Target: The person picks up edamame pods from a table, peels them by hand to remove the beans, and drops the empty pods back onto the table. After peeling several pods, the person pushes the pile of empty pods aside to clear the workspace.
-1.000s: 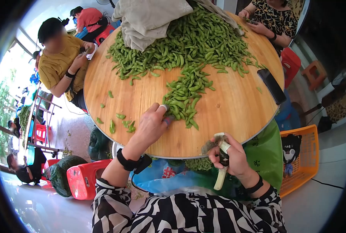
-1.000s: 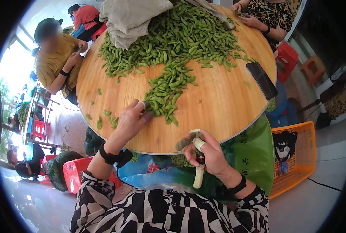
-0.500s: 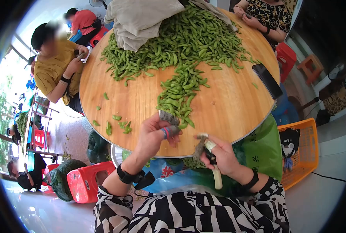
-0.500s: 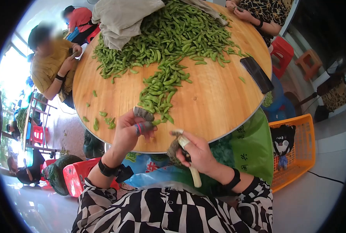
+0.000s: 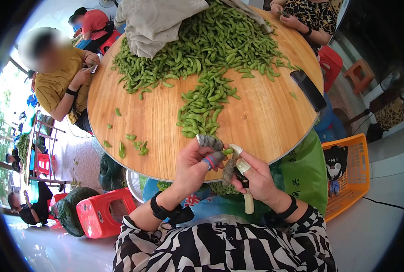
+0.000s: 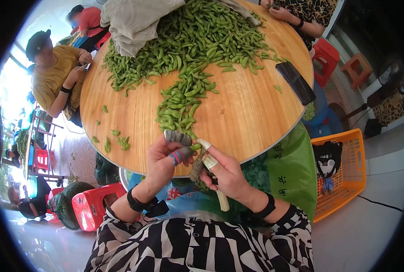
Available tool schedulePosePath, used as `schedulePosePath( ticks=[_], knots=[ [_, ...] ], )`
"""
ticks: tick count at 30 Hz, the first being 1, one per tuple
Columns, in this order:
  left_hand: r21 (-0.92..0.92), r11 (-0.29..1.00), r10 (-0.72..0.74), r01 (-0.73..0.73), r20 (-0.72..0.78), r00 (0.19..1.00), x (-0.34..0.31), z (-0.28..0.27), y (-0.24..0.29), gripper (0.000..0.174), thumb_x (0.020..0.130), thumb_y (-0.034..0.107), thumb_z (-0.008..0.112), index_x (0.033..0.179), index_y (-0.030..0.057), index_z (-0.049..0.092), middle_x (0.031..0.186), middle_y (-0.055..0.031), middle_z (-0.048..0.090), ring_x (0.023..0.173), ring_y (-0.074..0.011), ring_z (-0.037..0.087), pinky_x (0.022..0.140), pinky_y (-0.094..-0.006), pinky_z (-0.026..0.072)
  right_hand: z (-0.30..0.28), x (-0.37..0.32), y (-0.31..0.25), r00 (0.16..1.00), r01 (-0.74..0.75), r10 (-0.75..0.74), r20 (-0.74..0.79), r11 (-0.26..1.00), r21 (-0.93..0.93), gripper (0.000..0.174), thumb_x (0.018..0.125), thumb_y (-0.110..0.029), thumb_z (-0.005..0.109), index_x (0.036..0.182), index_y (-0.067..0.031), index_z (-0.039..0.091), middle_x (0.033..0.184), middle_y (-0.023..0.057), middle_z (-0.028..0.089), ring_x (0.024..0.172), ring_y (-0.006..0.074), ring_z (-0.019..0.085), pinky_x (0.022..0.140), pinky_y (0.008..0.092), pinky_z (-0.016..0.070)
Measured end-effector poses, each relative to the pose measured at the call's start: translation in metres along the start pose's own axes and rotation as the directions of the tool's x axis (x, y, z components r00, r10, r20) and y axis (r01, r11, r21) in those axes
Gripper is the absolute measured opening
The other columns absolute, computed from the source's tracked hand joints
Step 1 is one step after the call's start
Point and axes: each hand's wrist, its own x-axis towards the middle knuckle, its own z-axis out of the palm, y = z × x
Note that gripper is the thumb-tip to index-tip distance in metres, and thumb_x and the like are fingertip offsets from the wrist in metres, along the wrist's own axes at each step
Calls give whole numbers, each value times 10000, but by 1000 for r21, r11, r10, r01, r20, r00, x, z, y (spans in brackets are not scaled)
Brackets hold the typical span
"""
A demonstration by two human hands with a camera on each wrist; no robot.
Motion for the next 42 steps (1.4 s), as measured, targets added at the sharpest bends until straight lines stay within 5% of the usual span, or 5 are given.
schedulePosePath(
  ticks=[23, 27, 29, 32, 42],
  knots=[
    [-657, 514, -303, 551, 462, 834, 9, -20, -22, 195, 866, 81, 595, 1047, 11, 582, 963, -113, 660, 714, -201, 644, 526, -270, 479, -18, 5, 12, 998, -55, 45, 43, 958, 282, 375, 972, -132, 465, 1326, -8, 466, 918, 115, 622, 513, 78, 456, 409, 185, 358],
    [-93, 983, -151, 156, 60, 987, 2, -9, -17, 250, 833, 63, 651, 1068, -5, 600, 906, -114, 656, 672, -177, 625, 510, -284, 469, -20, 7, 6, 990, -109, 131, -55, 950, 291, 364, 975, -147, 469, 1316, -20, 483, 751, 109, 604, 480, 86, 462, 392, 195, 356],
    [657, 716, 210, -234, 117, 971, -4, -7, -7, 249, 766, -26, 656, 1012, -19, 621, 857, -93, 633, 661, -188, 618, 526, -317, 470, -17, 6, 4, 986, -147, 162, -26, 943, 299, 353, 977, -161, 472, 1308, -41, 501, 624, 85, 554, 455, 99, 474, 375, 203, 355],
    [800, 241, 431, -549, 419, 799, -4, -11, 1, 308, 693, -29, 673, 998, -13, 630, 769, -88, 570, 611, -228, 580, 506, -341, 443, -13, 6, 12, 973, -209, 231, -10, 895, 393, 349, 974, -155, 478, 1307, -54, 506, 686, 93, 568, 472, 115, 498, 366, 208, 358],
    [725, 166, 477, -669, 535, 697, 5, -15, 1, 316, 708, 4, 678, 1017, -17, 620, 702, -94, 523, 565, -275, 541, 476, -363, 412, -7, 3, 10, 970, -207, 244, -16, 853, 479, 349, 961, -126, 491, 1294, -24, 509, 824, 105, 588, 484, 135, 513, 361, 213, 358]
  ],
)
